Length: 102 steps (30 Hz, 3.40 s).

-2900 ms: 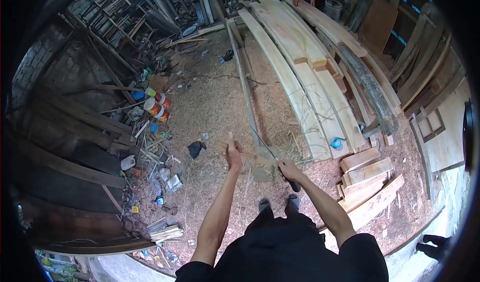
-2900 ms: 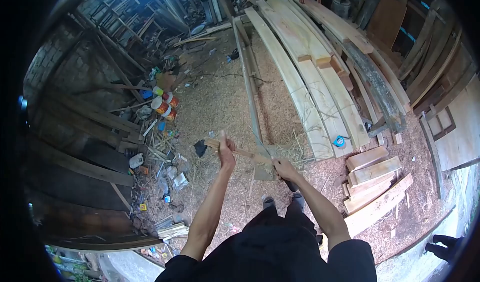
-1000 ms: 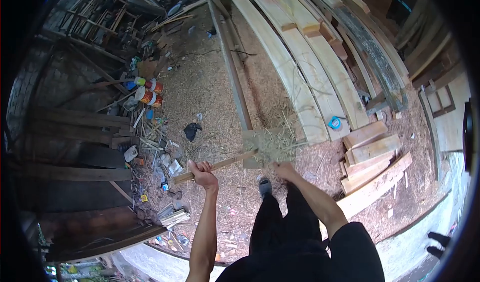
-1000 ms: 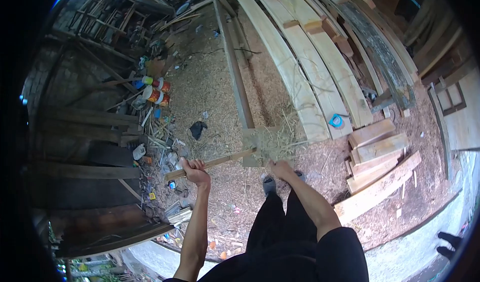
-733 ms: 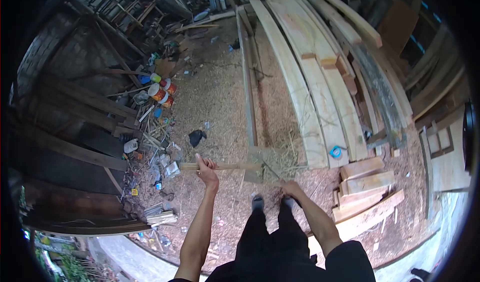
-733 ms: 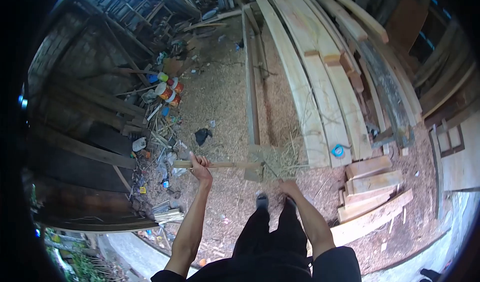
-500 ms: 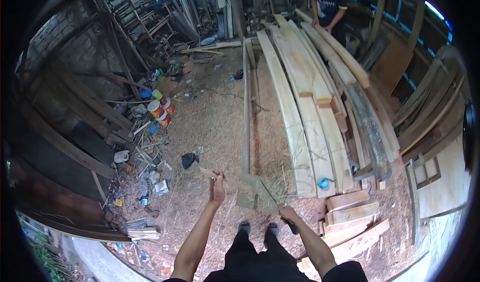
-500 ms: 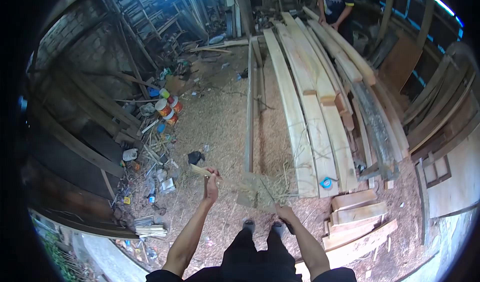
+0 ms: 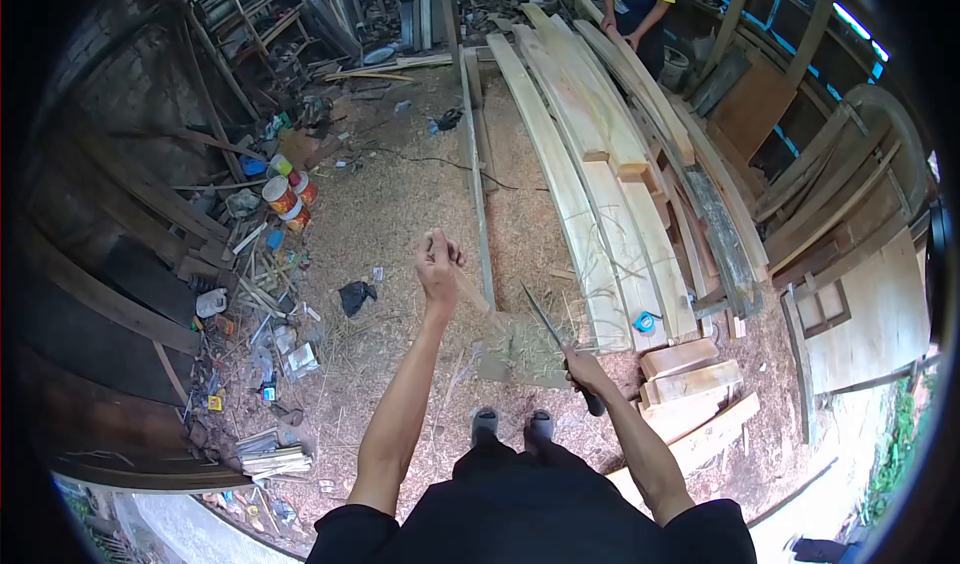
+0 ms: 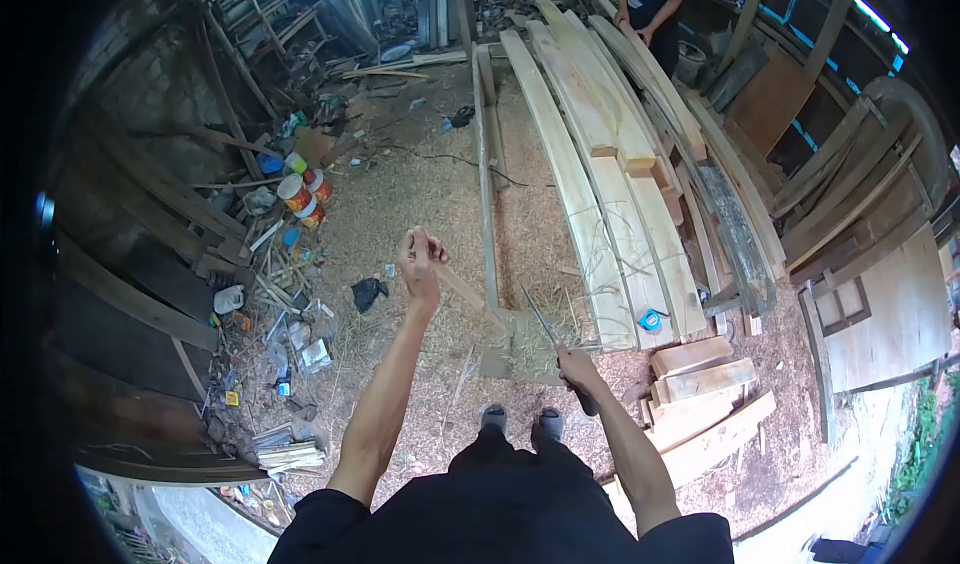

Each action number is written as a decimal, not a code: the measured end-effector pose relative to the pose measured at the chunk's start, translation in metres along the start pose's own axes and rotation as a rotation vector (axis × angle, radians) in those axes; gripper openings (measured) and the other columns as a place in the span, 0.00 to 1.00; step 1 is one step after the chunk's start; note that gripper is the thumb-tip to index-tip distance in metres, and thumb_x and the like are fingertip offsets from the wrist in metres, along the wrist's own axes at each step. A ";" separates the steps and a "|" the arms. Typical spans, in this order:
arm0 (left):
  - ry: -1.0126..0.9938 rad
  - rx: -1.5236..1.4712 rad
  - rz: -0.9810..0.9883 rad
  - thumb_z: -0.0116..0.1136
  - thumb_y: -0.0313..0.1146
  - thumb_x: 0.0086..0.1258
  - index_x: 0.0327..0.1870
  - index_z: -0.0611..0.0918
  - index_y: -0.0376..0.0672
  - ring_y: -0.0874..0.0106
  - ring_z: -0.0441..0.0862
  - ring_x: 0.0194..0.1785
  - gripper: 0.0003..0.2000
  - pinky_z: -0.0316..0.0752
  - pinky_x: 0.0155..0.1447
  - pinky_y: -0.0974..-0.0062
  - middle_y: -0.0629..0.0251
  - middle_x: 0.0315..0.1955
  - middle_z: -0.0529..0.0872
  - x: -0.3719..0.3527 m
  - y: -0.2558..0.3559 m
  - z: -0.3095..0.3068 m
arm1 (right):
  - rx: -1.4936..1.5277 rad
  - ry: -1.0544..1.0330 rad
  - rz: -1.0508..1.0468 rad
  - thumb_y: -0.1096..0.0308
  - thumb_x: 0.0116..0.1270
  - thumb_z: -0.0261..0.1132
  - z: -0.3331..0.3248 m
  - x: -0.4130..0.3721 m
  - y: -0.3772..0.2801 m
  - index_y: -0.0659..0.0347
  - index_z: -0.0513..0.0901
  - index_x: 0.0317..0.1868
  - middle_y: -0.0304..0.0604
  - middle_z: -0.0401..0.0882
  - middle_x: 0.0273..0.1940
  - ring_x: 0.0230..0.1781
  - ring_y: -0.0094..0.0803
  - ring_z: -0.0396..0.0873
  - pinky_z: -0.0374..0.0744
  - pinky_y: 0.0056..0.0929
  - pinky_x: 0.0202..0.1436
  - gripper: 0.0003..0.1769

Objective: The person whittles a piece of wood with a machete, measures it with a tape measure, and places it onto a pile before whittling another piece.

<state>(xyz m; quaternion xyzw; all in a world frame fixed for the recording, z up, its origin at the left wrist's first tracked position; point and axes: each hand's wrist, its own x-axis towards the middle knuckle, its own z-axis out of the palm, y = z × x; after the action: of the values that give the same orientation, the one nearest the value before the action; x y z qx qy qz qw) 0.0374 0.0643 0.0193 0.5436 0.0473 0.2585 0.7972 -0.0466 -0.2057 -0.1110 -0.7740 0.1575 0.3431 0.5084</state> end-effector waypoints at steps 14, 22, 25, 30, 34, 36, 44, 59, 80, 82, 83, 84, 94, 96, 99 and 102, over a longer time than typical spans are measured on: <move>-0.039 -0.095 -0.111 0.40 0.47 0.71 0.16 0.62 0.45 0.82 0.62 0.22 0.22 0.56 0.25 0.84 0.74 0.16 0.62 0.015 -0.008 -0.005 | -0.001 0.134 -0.140 0.44 0.67 0.45 0.077 -0.007 0.006 0.64 0.70 0.24 0.38 0.65 0.13 0.09 0.26 0.65 0.65 0.26 0.12 0.29; 0.027 -0.184 -0.175 0.41 0.45 0.70 0.16 0.61 0.46 0.80 0.54 0.12 0.21 0.54 0.16 0.81 0.73 0.10 0.58 0.019 -0.012 -0.026 | -0.025 0.197 -0.159 0.42 0.67 0.42 0.091 -0.018 -0.052 0.67 0.73 0.20 0.44 0.71 0.14 0.15 0.34 0.72 0.72 0.36 0.25 0.34; -0.211 -0.209 -0.163 0.40 0.44 0.69 0.15 0.61 0.46 0.81 0.52 0.10 0.21 0.51 0.15 0.81 0.73 0.08 0.57 0.016 -0.015 -0.045 | 0.046 0.110 -0.218 0.41 0.66 0.43 0.101 -0.034 -0.079 0.67 0.72 0.21 0.45 0.71 0.15 0.16 0.35 0.73 0.72 0.34 0.24 0.34; -0.115 -0.196 -0.109 0.39 0.45 0.70 0.14 0.58 0.46 0.82 0.49 0.09 0.22 0.45 0.13 0.81 0.74 0.06 0.54 -0.014 -0.021 -0.060 | -0.215 0.414 -0.465 0.39 0.65 0.44 0.146 0.029 -0.006 0.66 0.73 0.15 0.46 0.71 0.15 0.12 0.30 0.69 0.66 0.31 0.16 0.37; -0.157 -0.213 -0.120 0.38 0.45 0.70 0.14 0.58 0.46 0.82 0.47 0.10 0.22 0.43 0.13 0.81 0.75 0.06 0.53 -0.008 -0.014 -0.059 | 0.054 0.055 0.076 0.35 0.63 0.42 0.131 0.039 -0.003 0.68 0.72 0.14 0.47 0.71 0.14 0.16 0.34 0.73 0.70 0.33 0.20 0.40; -0.153 -0.196 -0.124 0.38 0.45 0.70 0.14 0.58 0.47 0.82 0.47 0.10 0.22 0.43 0.14 0.81 0.75 0.06 0.52 -0.007 -0.015 -0.054 | 0.016 0.078 0.015 0.36 0.64 0.42 0.123 0.032 -0.008 0.67 0.72 0.15 0.47 0.71 0.14 0.16 0.35 0.73 0.71 0.35 0.22 0.40; -0.113 -0.145 -0.084 0.37 0.43 0.68 0.14 0.57 0.48 0.82 0.44 0.09 0.20 0.43 0.12 0.80 0.75 0.06 0.51 -0.001 -0.016 -0.029 | -0.021 0.234 -0.284 0.37 0.64 0.43 0.123 0.050 -0.010 0.69 0.72 0.17 0.48 0.71 0.15 0.19 0.39 0.74 0.72 0.39 0.28 0.39; -0.055 -0.007 -0.018 0.37 0.46 0.68 0.14 0.56 0.49 0.82 0.43 0.10 0.21 0.42 0.12 0.80 0.75 0.06 0.50 -0.011 -0.016 -0.019 | -0.107 -0.076 0.055 0.35 0.62 0.43 0.065 0.100 0.068 0.68 0.75 0.18 0.48 0.73 0.15 0.15 0.36 0.75 0.73 0.35 0.22 0.40; 0.016 -0.050 0.015 0.36 0.46 0.67 0.14 0.56 0.50 0.81 0.43 0.09 0.20 0.40 0.13 0.79 0.77 0.05 0.49 -0.034 -0.009 -0.030 | -0.269 -0.057 -0.032 0.33 0.61 0.41 0.059 0.122 0.119 0.77 0.78 0.26 0.66 0.77 0.27 0.34 0.54 0.78 0.74 0.43 0.43 0.45; 0.074 -0.018 0.006 0.36 0.46 0.67 0.14 0.56 0.50 0.82 0.43 0.09 0.20 0.40 0.13 0.79 0.77 0.05 0.49 -0.033 -0.008 -0.021 | -0.323 -0.087 -0.104 0.34 0.62 0.40 0.054 0.111 0.114 0.77 0.77 0.25 0.64 0.77 0.25 0.31 0.51 0.79 0.75 0.43 0.40 0.45; 0.075 -0.034 0.004 0.38 0.45 0.66 0.14 0.56 0.50 0.82 0.43 0.09 0.20 0.41 0.11 0.79 0.76 0.05 0.49 -0.030 -0.008 -0.023 | -0.331 -0.080 -0.102 0.34 0.62 0.40 0.057 0.112 0.122 0.77 0.77 0.25 0.64 0.77 0.25 0.31 0.51 0.79 0.75 0.43 0.40 0.45; 0.086 -0.040 -0.001 0.38 0.45 0.66 0.14 0.56 0.50 0.82 0.43 0.09 0.20 0.41 0.11 0.79 0.76 0.05 0.49 -0.033 -0.008 -0.025 | -0.332 0.030 -0.174 0.34 0.62 0.39 0.069 0.115 0.145 0.77 0.77 0.22 0.60 0.76 0.21 0.25 0.48 0.78 0.75 0.42 0.36 0.45; 0.189 -0.063 -0.001 0.39 0.51 0.70 0.16 0.57 0.49 0.82 0.45 0.11 0.23 0.45 0.14 0.81 0.76 0.07 0.49 -0.021 -0.009 -0.034 | -0.333 -0.045 0.106 0.36 0.62 0.43 0.037 0.087 0.093 0.73 0.77 0.19 0.53 0.74 0.15 0.16 0.41 0.77 0.75 0.37 0.24 0.42; 0.224 -0.028 0.011 0.42 0.50 0.70 0.21 0.63 0.47 0.81 0.58 0.17 0.19 0.58 0.22 0.81 0.73 0.14 0.59 -0.024 -0.004 -0.053 | -0.452 0.037 0.079 0.36 0.60 0.45 0.030 0.082 0.089 0.73 0.78 0.21 0.52 0.74 0.15 0.15 0.39 0.76 0.75 0.36 0.24 0.41; 0.135 0.145 0.135 0.47 0.41 0.70 0.30 0.68 0.44 0.77 0.67 0.28 0.11 0.66 0.36 0.78 0.69 0.25 0.68 -0.030 -0.042 -0.091 | -0.403 -0.006 0.067 0.37 0.57 0.52 0.014 0.066 0.083 0.75 0.79 0.25 0.52 0.75 0.16 0.15 0.38 0.75 0.74 0.37 0.23 0.39; -0.170 0.772 0.154 0.47 0.35 0.69 0.37 0.69 0.39 0.67 0.72 0.32 0.08 0.68 0.39 0.71 0.65 0.28 0.71 -0.054 -0.054 -0.079 | -0.384 0.025 -0.154 0.41 0.54 0.60 0.005 0.062 0.052 0.72 0.78 0.21 0.49 0.74 0.15 0.13 0.36 0.74 0.73 0.36 0.21 0.34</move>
<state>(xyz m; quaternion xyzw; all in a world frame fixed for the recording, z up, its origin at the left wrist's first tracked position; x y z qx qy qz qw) -0.0175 0.0911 -0.0716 0.8245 0.0337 0.2349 0.5137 -0.0352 -0.2175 -0.1900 -0.8706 0.0359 0.3173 0.3742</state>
